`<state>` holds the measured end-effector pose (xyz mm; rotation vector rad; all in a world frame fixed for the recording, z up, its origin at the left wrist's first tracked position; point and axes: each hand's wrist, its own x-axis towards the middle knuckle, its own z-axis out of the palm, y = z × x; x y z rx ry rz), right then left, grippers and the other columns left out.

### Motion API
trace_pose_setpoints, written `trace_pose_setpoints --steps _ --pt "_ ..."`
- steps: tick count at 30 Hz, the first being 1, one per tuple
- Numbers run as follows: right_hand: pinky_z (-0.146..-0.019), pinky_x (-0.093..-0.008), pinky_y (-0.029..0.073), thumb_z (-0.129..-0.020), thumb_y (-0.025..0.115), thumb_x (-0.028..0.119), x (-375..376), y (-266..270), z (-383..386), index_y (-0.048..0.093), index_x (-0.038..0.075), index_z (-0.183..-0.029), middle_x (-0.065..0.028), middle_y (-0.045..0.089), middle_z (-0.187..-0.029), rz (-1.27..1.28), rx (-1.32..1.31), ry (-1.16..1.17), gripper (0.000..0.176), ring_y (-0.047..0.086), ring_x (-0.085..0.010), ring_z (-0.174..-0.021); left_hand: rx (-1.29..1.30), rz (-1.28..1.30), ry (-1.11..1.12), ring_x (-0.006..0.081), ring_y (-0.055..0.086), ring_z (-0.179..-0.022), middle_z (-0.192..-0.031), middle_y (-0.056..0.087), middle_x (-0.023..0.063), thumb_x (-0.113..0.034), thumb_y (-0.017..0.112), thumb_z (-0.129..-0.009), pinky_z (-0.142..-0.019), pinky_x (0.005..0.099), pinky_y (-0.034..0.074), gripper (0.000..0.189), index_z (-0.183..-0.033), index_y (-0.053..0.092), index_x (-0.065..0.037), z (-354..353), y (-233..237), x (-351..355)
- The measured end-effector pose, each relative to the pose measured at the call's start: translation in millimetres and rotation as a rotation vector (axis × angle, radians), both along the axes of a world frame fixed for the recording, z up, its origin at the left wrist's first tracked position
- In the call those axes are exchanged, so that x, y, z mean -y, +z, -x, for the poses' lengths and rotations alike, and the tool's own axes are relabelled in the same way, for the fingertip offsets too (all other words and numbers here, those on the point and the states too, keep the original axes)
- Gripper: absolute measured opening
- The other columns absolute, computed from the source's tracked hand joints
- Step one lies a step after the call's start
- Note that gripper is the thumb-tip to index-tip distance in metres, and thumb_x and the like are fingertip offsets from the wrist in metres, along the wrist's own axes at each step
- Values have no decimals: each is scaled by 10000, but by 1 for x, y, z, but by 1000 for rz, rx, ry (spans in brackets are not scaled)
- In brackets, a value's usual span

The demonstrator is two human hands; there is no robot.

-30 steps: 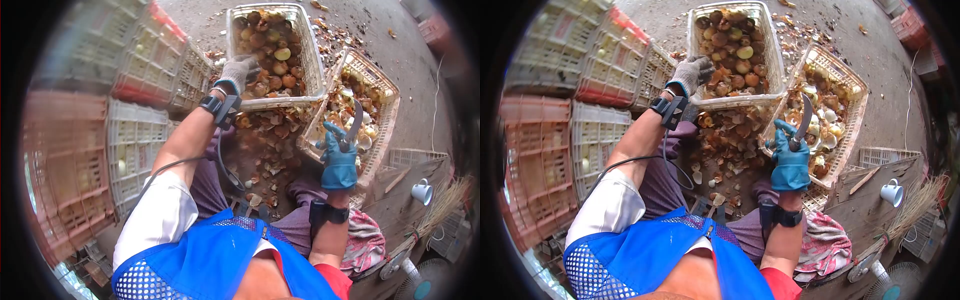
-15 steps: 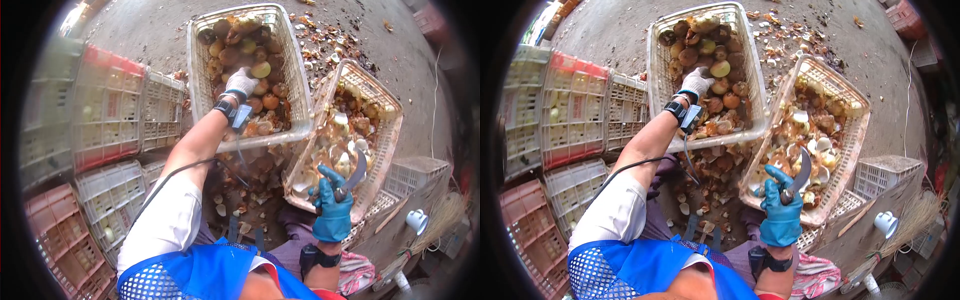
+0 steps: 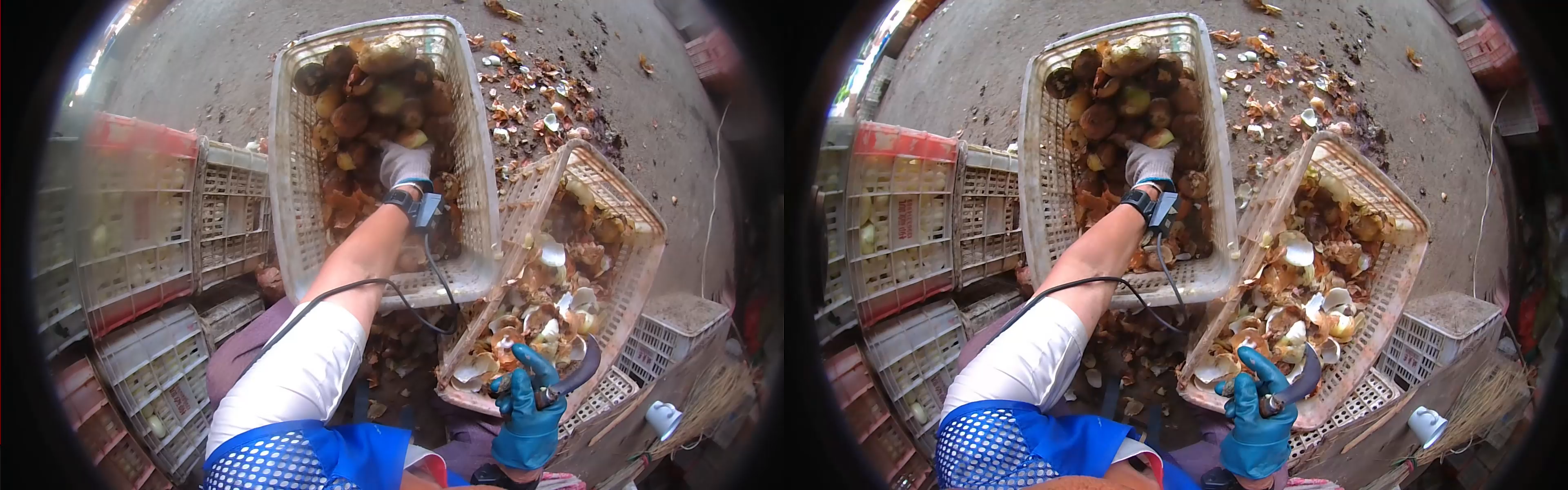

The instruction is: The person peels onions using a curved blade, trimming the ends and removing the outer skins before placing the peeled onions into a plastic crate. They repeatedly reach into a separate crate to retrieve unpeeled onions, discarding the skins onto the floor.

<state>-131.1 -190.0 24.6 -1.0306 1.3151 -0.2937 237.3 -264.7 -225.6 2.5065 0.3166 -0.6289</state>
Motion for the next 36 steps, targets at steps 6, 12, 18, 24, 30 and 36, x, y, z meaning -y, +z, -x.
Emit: trace_pose_setpoints --steps 6,12,18,24,30,36 --pt "-563 -210 488 -1017 686 168 -6 -2 6 629 26 -1329 -88 731 -1192 50 0 -7 348 672 -97 -749 85 297 18 350 687 -1130 -1299 660 248 -407 938 -683 -967 414 549 1116 -1525 347 27 2 0 -24" --pt "-543 -186 412 -1012 702 266 -34 14 4 662 66 -1323 -8 700 -808 151 29 14 372 544 -28 -608 -88 1084 -252 186 676 -1049 -1246 671 128 -196 891 -799 -878 346 595 698 -1356 519 -2 44 60 -77" --pt "-597 -206 433 -1025 677 223 -62 29 20 682 79 -1307 5 716 -843 320 27 9 317 560 -32 -650 -441 1788 -411 278 621 -1259 -1391 600 148 -323 833 -880 -1055 459 545 746 -1454 461 -24 110 217 -127" --pt "-820 -291 566 -1021 637 94 -91 31 37 669 49 -1323 -85 761 -1090 523 82 39 306 727 -127 -922 -725 1758 -501 293 619 -1275 -1389 591 127 -306 819 -890 -1057 485 559 793 -1525 392 -99 165 275 -197" --pt "-789 -445 558 -850 674 -5 -111 35 54 669 81 -1318 -182 720 -1029 1195 -136 293 476 706 -385 -922 -592 1350 -686 202 655 -1178 -1332 613 81 -197 904 -776 -965 339 594 893 -1512 405 -110 211 305 -261" --pt "-742 -469 527 -799 589 -41 -121 51 46 687 92 -1308 -144 701 -933 1365 -323 545 535 668 -359 -841 -479 1142 -719 143 616 -1174 -1303 633 79 -174 904 -782 -1029 322 515 795 -1430 465 -32 233 307 -281"
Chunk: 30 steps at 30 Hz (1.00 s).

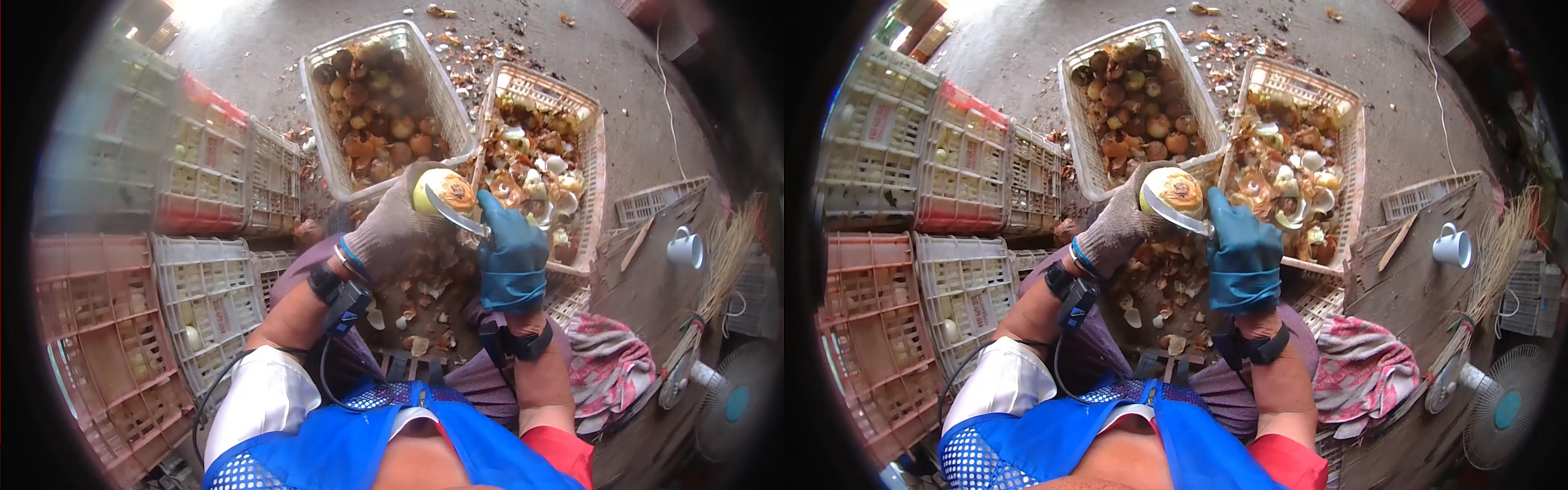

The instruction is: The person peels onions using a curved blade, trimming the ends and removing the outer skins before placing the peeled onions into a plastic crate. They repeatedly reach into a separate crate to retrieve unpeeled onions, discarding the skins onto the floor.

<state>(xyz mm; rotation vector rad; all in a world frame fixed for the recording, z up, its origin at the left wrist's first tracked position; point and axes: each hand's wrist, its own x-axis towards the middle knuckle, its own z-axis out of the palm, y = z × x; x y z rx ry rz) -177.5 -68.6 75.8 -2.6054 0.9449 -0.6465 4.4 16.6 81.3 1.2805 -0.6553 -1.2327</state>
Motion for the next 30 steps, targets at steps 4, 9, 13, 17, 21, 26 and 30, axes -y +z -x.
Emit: trace_pose_setpoints --steps 4,9,13,17,21,26,30 --pt "-689 -460 512 -814 600 0 4 -9 -6 697 96 -1282 -135 666 -847 10 -43 31 488 654 -338 -764 328 54 10 149 662 -1041 -1169 661 79 -146 859 -833 -906 314 551 620 -1331 509 -29 -4 -30 0" --pt "-673 -458 506 -821 597 3 2 -8 -11 698 97 -1279 -129 645 -827 -23 -76 43 479 644 -337 -727 358 60 -11 155 654 -1061 -1185 657 74 -150 909 -774 -921 329 546 722 -1350 488 -42 -8 -37 -1" --pt "-662 -460 495 -825 600 14 1 -10 -10 693 101 -1289 -122 633 -824 12 -70 32 482 635 -333 -718 294 111 25 161 653 -1068 -1187 660 72 -160 929 -750 -939 331 545 751 -1348 489 -45 -5 -50 2" --pt "-670 -459 489 -828 596 22 1 -7 -7 682 91 -1303 -124 635 -845 8 -79 43 488 631 -334 -733 340 66 18 164 655 -1081 -1193 665 81 -159 944 -728 -950 336 546 787 -1352 479 -42 -2 -43 2" --pt "-687 -465 488 -822 599 18 2 -5 -4 671 79 -1315 -131 645 -878 5 -66 46 503 631 -341 -751 325 22 4 155 629 -1131 -1245 644 91 -96 1007 -592 -997 337 531 939 -1354 462 -27 0 -38 5" --pt "-625 -455 497 -863 615 92 8 -17 0 637 67 -1266 -110 615 -801 68 -51 31 405 653 -328 -713 427 85 6 163 657 -1055 -1166 654 95 -220 972 -698 -922 345 557 829 -1323 458 -43 3 -48 5" --pt "-680 -464 483 -830 663 74 8 -23 6 668 89 -1314 -122 643 -876 -6 -90 -23 484 637 -339 -763 488 37 -2 165 653 -1050 -1155 645 92 -242 980 -690 -918 342 556 844 -1322 455 -48 3 -36 7"
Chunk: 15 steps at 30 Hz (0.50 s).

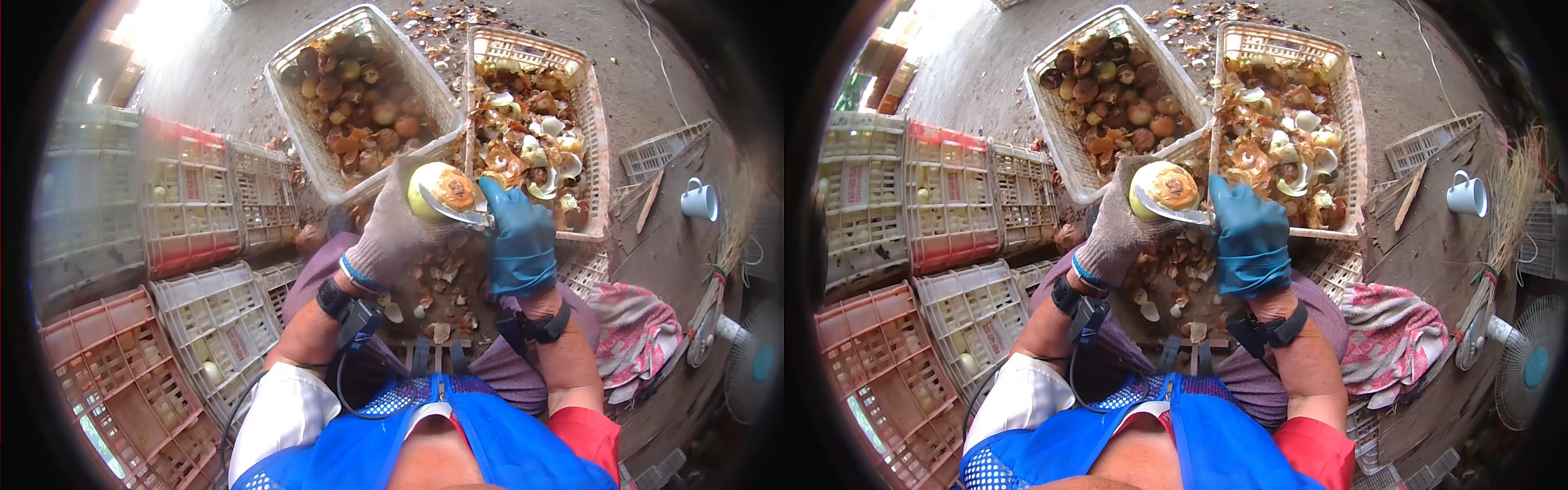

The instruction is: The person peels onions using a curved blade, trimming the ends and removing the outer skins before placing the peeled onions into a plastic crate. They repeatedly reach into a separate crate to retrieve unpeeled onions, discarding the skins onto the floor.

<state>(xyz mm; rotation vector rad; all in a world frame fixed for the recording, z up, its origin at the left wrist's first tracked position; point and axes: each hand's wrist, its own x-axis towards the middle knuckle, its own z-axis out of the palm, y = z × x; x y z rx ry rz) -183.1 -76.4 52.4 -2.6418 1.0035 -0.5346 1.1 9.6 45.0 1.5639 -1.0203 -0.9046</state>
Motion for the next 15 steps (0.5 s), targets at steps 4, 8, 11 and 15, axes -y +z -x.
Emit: trace_pose_setpoints --steps 4,8,11,15 --pt "-677 -460 484 -823 716 141 -6 -4 -4 672 127 -1319 -113 629 -858 53 -22 -35 498 635 -336 -754 -109 -7 20 165 653 -1055 -1155 647 97 -254 983 -688 -927 339 552 858 -1329 452 -47 8 -5 -4" --pt "-676 -462 480 -821 723 156 -1 -8 -5 667 152 -1332 -110 624 -858 32 -17 -76 514 629 -338 -743 -128 4 1 164 656 -1058 -1161 656 107 -267 990 -679 -946 343 549 884 -1338 445 -38 8 0 -4" --pt "-636 -455 498 -878 653 166 2 -18 3 657 143 -1293 -91 617 -832 80 17 -74 416 643 -322 -696 -32 6 -58 166 655 -1061 -1163 659 109 -265 996 -672 -951 342 550 903 -1342 438 -30 6 -2 -4" --pt "-620 -462 506 -896 632 169 3 -22 -2 658 137 -1277 -97 605 -827 173 26 -89 383 650 -323 -679 -233 20 -52 163 655 -1059 -1164 657 106 -255 1004 -661 -935 336 555 911 -1337 437 -28 10 -1 -4"
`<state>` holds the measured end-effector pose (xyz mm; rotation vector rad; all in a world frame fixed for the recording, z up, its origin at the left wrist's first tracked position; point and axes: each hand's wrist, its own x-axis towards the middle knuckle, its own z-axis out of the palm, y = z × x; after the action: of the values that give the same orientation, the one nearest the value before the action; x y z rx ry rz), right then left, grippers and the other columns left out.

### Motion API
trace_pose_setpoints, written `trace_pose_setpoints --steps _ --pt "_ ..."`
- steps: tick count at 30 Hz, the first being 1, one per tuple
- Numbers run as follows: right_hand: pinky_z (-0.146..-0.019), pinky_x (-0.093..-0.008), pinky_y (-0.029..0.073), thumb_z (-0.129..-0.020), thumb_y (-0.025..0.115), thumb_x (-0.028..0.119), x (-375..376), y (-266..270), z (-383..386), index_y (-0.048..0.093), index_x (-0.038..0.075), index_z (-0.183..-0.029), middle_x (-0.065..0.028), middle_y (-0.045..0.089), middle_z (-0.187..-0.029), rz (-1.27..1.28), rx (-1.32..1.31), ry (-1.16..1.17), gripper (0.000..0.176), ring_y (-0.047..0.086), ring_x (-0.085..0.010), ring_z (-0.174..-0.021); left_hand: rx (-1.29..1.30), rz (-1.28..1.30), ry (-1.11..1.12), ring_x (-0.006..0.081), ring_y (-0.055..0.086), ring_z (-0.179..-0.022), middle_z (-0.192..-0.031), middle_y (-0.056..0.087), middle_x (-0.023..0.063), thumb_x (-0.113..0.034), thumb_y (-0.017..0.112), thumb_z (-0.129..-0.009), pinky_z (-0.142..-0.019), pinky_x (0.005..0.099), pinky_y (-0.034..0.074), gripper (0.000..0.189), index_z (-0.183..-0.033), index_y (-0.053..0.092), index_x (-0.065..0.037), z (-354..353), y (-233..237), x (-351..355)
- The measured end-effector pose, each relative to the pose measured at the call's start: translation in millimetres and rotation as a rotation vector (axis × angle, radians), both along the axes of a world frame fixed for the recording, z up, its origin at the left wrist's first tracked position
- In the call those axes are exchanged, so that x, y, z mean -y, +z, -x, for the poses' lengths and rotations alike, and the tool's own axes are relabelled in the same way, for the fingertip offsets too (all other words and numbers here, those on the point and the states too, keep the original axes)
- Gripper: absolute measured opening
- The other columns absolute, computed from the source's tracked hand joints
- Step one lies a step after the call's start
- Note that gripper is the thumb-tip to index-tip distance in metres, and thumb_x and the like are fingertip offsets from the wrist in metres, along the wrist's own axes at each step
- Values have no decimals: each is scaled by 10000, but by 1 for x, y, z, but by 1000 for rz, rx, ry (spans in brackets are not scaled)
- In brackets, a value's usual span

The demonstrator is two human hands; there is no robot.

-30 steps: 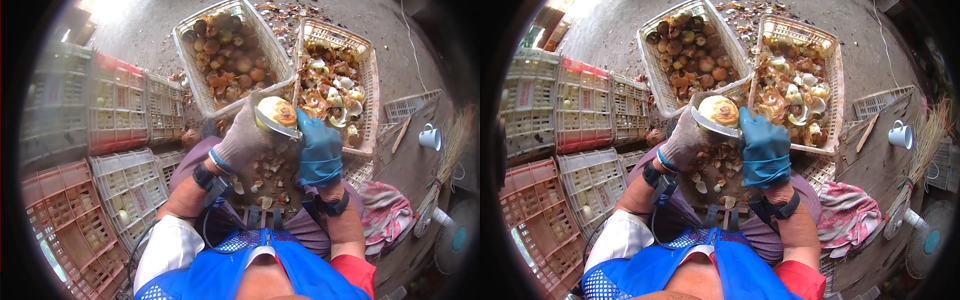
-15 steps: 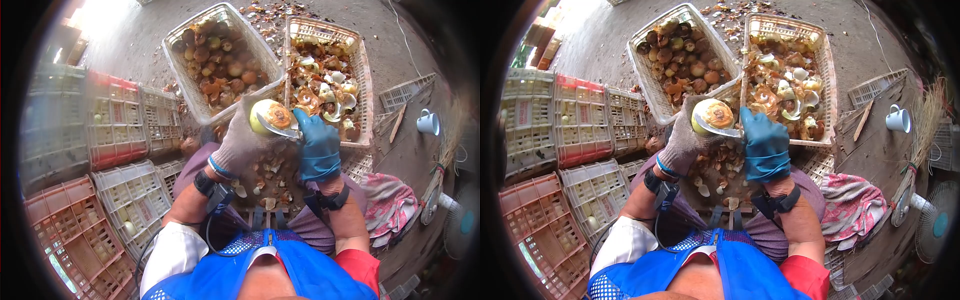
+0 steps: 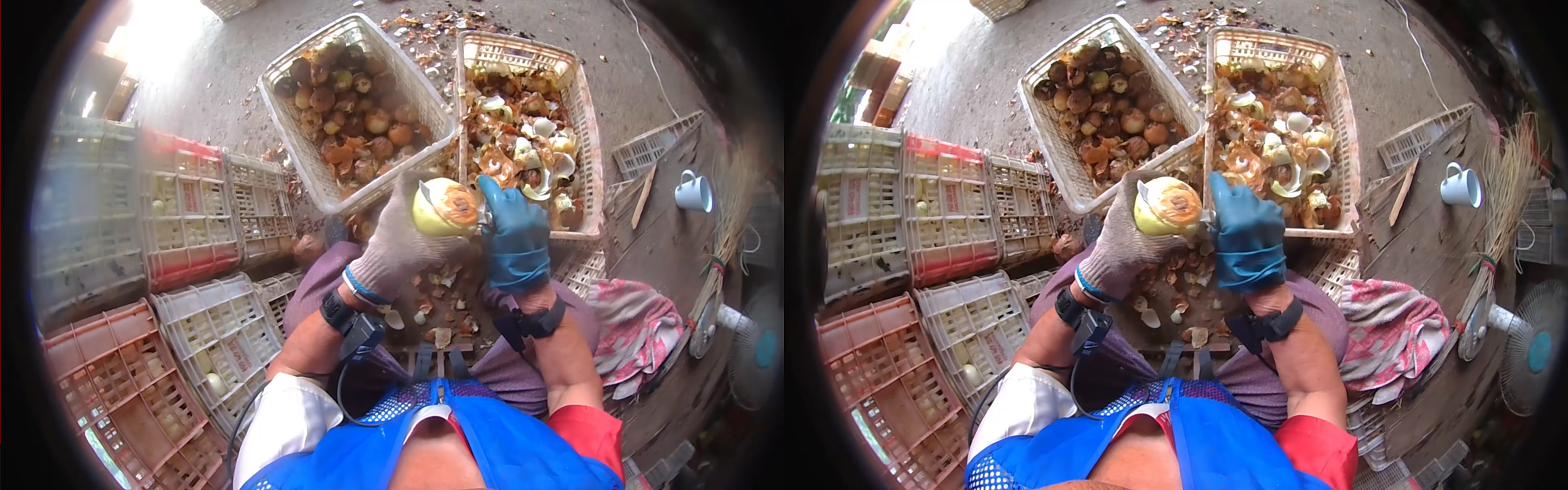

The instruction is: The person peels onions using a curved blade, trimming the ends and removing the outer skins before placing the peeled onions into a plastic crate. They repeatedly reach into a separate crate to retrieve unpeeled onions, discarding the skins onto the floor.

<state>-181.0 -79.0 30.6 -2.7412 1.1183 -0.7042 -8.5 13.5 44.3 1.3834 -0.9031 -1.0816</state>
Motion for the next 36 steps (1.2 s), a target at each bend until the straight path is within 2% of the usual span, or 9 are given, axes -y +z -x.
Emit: trace_pose_setpoints --steps 7,10,11,13,18,27,30,31,36 --pt "-754 -415 566 -916 656 124 27 -38 26 696 79 -1248 -138 743 -932 -514 -7 -318 338 733 -298 -815 334 4 -8 216 675 -1065 -1144 671 127 -375 1016 -607 -947 373 558 997 -1355 445 -44 -5 -1 -2" --pt "-715 -349 554 -962 674 156 17 -32 15 705 54 -1224 -75 750 -884 -1120 275 -197 283 718 -195 -765 359 -3 6 228 693 -1079 -1158 689 142 -375 1013 -610 -948 376 564 1018 -1384 440 -47 -8 2 -1" --pt "-653 -280 527 -974 711 193 3 -27 8 717 26 -1181 -8 734 -842 -1507 657 -128 267 673 -94 -733 346 -39 25 248 708 -1086 -1172 704 150 -375 1008 -609 -949 386 570 1019 -1395 447 -50 -7 9 -1" --pt "-618 -252 500 -980 711 192 -11 -9 8 716 23 -1186 13 724 -840 -1109 422 85 266 640 -67 -699 385 -50 13 261 713 -1082 -1173 707 151 -367 999 -620 -948 392 572 995 -1394 458 -55 -10 5 -1" --pt "-570 -235 436 -999 703 190 -15 17 -4 714 38 -1225 37 702 -833 -1427 677 -220 272 556 -36 -634 489 22 33 271 703 -1098 -1203 696 155 -331 966 -667 -950 389 569 913 -1404 493 -73 -9 14 1" --pt "-636 -231 486 -997 645 90 -5 19 1 709 55 -1274 -17 748 -954 -1027 537 -121 286 568 -23 -682 336 -111 89 204 700 -1059 -1169 692 147 -273 915 -755 -901 355 582 802 -1406 501 -55 -8 12 5" --pt "-673 -231 502 -976 647 59 -7 21 4 709 55 -1272 -58 762 -1014 -896 390 -123 302 572 -23 -707 34 -96 97 211 592 -1191 -1278 617 120 -337 965 -673 -1049 371 485 930 -1417 490 -43 -16 8 5" --pt "-747 -282 553 -947 651 29 -7 28 2 703 62 -1270 -122 765 -1079 -872 331 -108 329 693 -129 -788 66 -98 106 211 591 -1192 -1282 615 121 -332 963 -674 -1050 372 484 926 -1415 491 -41 -18 10 5" --pt "-932 -417 566 -895 648 0 -6 3 5 697 88 -1259 -198 720 -1183 -669 343 30 378 699 -377 -1101 171 -91 145 211 593 -1189 -1288 609 119 -314 955 -676 -1057 369 479 900 -1404 502 -40 -24 15 5"
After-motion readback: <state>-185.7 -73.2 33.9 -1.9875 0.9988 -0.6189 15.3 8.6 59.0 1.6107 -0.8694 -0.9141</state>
